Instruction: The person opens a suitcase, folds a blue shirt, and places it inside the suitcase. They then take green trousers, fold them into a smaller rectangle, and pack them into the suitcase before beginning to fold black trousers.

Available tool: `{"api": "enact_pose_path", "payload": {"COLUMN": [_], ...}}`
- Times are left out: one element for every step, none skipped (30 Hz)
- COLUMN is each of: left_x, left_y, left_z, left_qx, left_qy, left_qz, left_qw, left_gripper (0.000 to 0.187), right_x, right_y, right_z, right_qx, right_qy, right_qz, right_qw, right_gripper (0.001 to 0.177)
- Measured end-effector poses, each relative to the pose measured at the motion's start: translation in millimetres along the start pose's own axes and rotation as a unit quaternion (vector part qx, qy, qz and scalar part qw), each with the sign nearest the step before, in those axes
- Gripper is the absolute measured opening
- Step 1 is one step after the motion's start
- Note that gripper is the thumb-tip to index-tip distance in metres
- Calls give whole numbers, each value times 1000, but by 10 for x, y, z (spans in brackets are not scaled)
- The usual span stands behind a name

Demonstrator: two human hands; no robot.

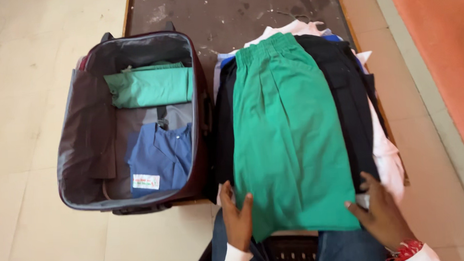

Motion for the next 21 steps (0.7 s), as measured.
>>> {"api": "enact_pose_path", "payload": {"left_x": [61,111,141,149,150,144,139,67,1,-61,-1,68,155,185,245,326,392,447,478,542,572], "left_y": [-22,-17,-32,-43,-31,-18,-21,-11,2,1,-26,-56,-73,-67,-70,-61,-30,19,51,39,35], "left_z": [129,197,235,264,258,251,269,278,275,282,309,347,388,387,400,405,404,401,399,436,482], "left_qx": [3,23,44,64,84,103,122,126,130,134,128,122,116,133,149,164,173,182,191,183,176], "left_qy": [-4,-21,-39,-56,-88,-119,-150,-118,-86,-54,-122,-190,-257,-245,-235,-223,-188,-153,-117,-144,-169], "left_qz": [-9,-40,-72,-104,-96,-87,-80,-63,-46,-30,-25,-19,-13,-13,-13,-14,-19,-25,-31,17,65], "left_qw": [1000,999,996,991,988,984,978,983,987,989,984,974,959,960,961,961,967,971,974,972,968], "left_gripper": [77,80,82,85,85,86,86,86,86,87,87,88,89,76,65,57,50,43,37,38,41], "right_x": [-73,-122,-155,-191,-212,-254,-313,-381,-467,-549,-640,-723,-792,-835,-836,-873,-893,-895,-844,-803,-777], "right_y": [50,92,141,174,215,235,275,336,403,453,485,512,520,524,519,503,465,434,407,386,360], "right_z": [66,109,168,216,209,220,203,148,109,93,70,39,27,43,56,68,101,150,181,217,236], "right_qx": [34,67,102,110,117,124,131,139,147,160,172,184,187,190,194,191,190,188,182,177,170], "right_qy": [1,3,5,22,36,49,70,91,111,104,96,89,81,73,64,111,159,205,208,211,212], "right_qz": [-13,-26,-41,-48,-54,-61,-99,-136,-174,-176,-177,-178,-201,-224,-246,-253,-258,-262,-270,-278,-286], "right_qw": [999,997,994,993,991,989,984,977,967,966,964,963,958,953,948,942,934,924,922,920,919], "right_gripper": [89,86,82,80,78,76,75,74,73,66,61,55,51,48,44,43,42,41,40,40,39]}}
Point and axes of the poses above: each hand's wrist, its own z-axis away from the middle knuckle, its own y-axis out of the palm, x = y × z, the point moved 6 cm from there along -z, towards the middle knuckle, and after that the axes turned 1 degree about -z, right-handed, at the moved point
